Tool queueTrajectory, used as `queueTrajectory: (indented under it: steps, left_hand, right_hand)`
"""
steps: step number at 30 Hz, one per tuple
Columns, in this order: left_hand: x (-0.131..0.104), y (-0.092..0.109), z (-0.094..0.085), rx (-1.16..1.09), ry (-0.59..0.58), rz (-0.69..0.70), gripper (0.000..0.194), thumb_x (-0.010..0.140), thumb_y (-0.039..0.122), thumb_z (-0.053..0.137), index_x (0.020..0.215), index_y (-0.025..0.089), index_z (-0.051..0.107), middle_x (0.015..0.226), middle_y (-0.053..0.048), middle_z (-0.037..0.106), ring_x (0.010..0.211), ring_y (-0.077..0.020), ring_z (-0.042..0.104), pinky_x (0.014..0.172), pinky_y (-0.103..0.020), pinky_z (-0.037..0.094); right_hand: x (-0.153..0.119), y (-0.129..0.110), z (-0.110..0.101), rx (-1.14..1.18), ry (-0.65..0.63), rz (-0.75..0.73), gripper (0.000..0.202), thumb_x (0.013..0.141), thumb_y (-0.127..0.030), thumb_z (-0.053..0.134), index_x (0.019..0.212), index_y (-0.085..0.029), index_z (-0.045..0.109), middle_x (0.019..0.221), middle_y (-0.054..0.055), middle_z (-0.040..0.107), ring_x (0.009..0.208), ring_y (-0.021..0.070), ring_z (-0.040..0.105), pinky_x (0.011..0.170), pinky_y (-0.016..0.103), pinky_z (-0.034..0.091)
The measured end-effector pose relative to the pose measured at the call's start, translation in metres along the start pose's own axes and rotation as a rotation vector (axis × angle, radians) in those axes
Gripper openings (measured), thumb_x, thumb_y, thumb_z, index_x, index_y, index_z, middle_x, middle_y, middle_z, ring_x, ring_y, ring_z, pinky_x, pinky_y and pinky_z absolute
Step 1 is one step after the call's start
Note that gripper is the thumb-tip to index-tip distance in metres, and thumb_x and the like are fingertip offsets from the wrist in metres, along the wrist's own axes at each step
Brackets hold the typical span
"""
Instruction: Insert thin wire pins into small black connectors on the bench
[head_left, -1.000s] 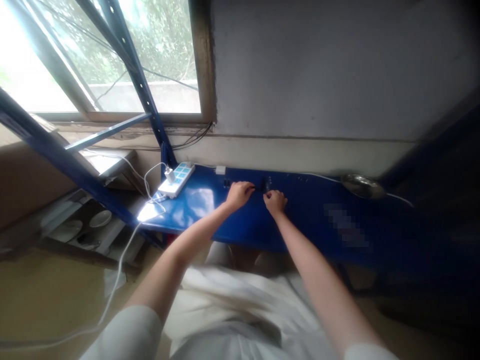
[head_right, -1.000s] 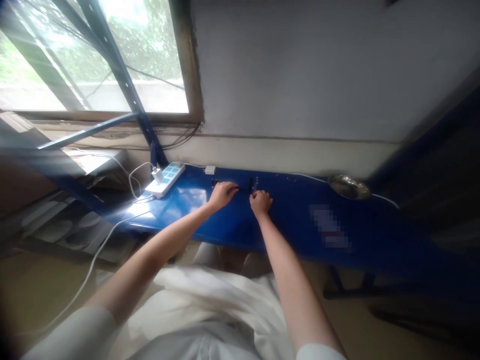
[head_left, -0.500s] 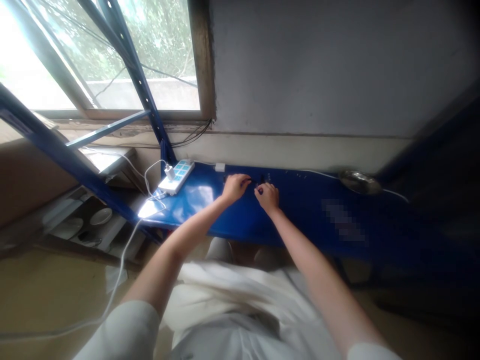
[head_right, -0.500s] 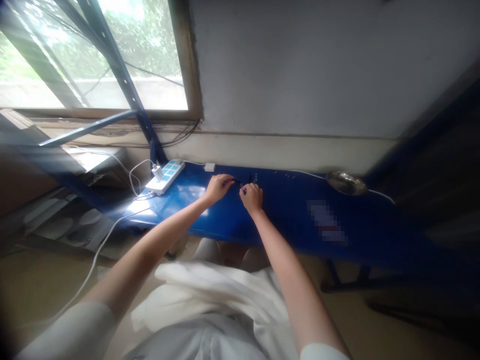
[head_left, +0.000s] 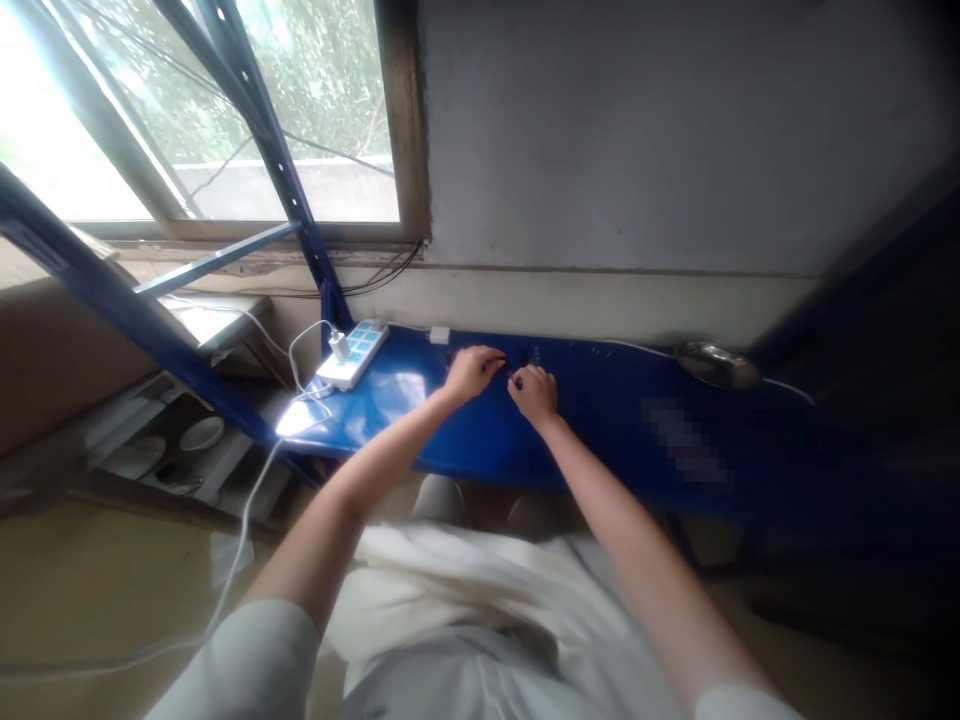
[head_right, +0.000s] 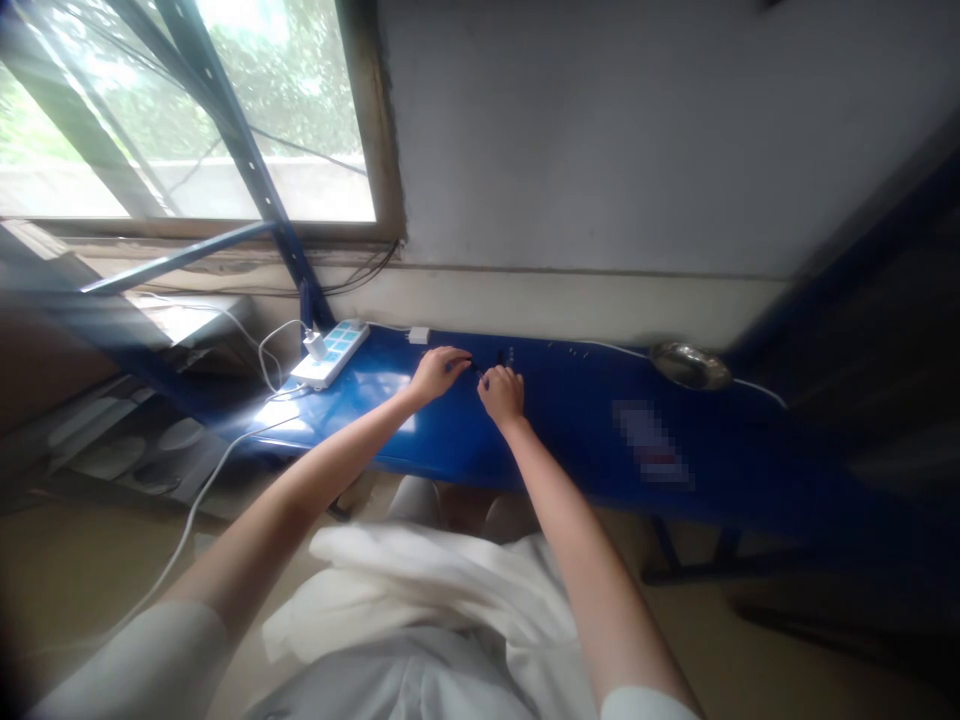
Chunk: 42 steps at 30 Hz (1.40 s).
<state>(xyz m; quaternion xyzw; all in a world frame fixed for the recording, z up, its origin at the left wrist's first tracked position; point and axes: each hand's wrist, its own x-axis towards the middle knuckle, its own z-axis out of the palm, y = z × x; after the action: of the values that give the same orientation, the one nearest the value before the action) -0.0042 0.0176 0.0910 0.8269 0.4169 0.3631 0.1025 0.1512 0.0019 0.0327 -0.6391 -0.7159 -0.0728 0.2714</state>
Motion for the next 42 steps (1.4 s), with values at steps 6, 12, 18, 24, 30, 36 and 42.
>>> queueTrajectory:
  steps: [6,12,18,24,30,36,42]
  left_hand:
    - [0.003,-0.005,0.003,-0.045,-0.073,-0.07,0.019,0.08,0.025,0.057,0.093,0.016,0.067,0.088,-0.006,0.07,0.079,-0.0152,0.064,0.073,-0.025,0.049]
    - [0.002,-0.007,0.008,-0.008,-0.171,-0.037,0.02,0.078,0.024,0.058,0.093,0.015,0.067,0.088,-0.006,0.07,0.08,-0.0162,0.065,0.074,-0.025,0.049]
    - [0.0,-0.006,0.011,0.043,-0.202,-0.026,0.022,0.079,0.025,0.055,0.096,0.016,0.067,0.089,-0.005,0.07,0.081,-0.0167,0.064,0.074,-0.025,0.049]
    - [0.001,-0.007,0.009,0.117,-0.251,0.043,0.023,0.079,0.026,0.052,0.094,0.018,0.067,0.092,-0.004,0.069,0.084,-0.0169,0.063,0.074,-0.025,0.046]
    - [0.016,-0.01,-0.001,0.291,-0.309,0.109,0.021,0.08,0.025,0.051,0.091,0.02,0.069,0.098,-0.005,0.067,0.094,-0.0214,0.057,0.082,-0.034,0.038]
    - [0.049,-0.027,-0.012,0.446,-0.325,0.012,0.019,0.077,0.02,0.054,0.088,0.02,0.069,0.102,-0.008,0.061,0.102,-0.025,0.048,0.084,-0.038,0.031]
    - [0.055,-0.055,-0.007,0.537,-0.36,-0.118,0.018,0.076,0.017,0.053,0.085,0.018,0.069,0.106,-0.01,0.056,0.104,-0.0266,0.042,0.087,-0.041,0.028]
  right_hand:
    - [-0.002,0.006,0.003,-0.017,0.007,-0.03,0.016,0.081,-0.022,0.048,0.07,-0.017,0.059,0.082,0.007,0.062,0.081,0.0195,0.05,0.068,0.03,0.028]
    - [-0.001,0.003,0.0,-0.031,0.014,-0.063,0.014,0.08,-0.02,0.049,0.072,-0.016,0.06,0.083,0.008,0.063,0.081,0.0201,0.05,0.068,0.031,0.028]
    - [0.001,-0.003,-0.003,0.0,0.022,-0.074,0.013,0.079,-0.022,0.051,0.071,-0.016,0.06,0.08,0.008,0.063,0.08,0.0205,0.051,0.067,0.031,0.028]
    - [-0.004,-0.002,0.002,0.056,0.022,-0.052,0.014,0.078,-0.022,0.052,0.069,-0.016,0.061,0.078,0.008,0.063,0.078,0.0199,0.052,0.066,0.03,0.03]
    - [-0.009,-0.001,0.013,0.202,0.058,-0.044,0.017,0.079,-0.025,0.049,0.076,-0.017,0.064,0.077,0.007,0.063,0.075,0.0193,0.054,0.066,0.029,0.036]
    - [-0.018,0.006,0.022,0.339,0.096,-0.064,0.02,0.08,-0.024,0.047,0.085,-0.017,0.065,0.079,0.007,0.063,0.072,0.0176,0.057,0.068,0.029,0.043]
    - [-0.026,0.013,0.022,0.416,0.063,-0.083,0.019,0.08,-0.023,0.047,0.084,-0.016,0.065,0.079,0.006,0.064,0.066,0.0153,0.057,0.064,0.027,0.045]
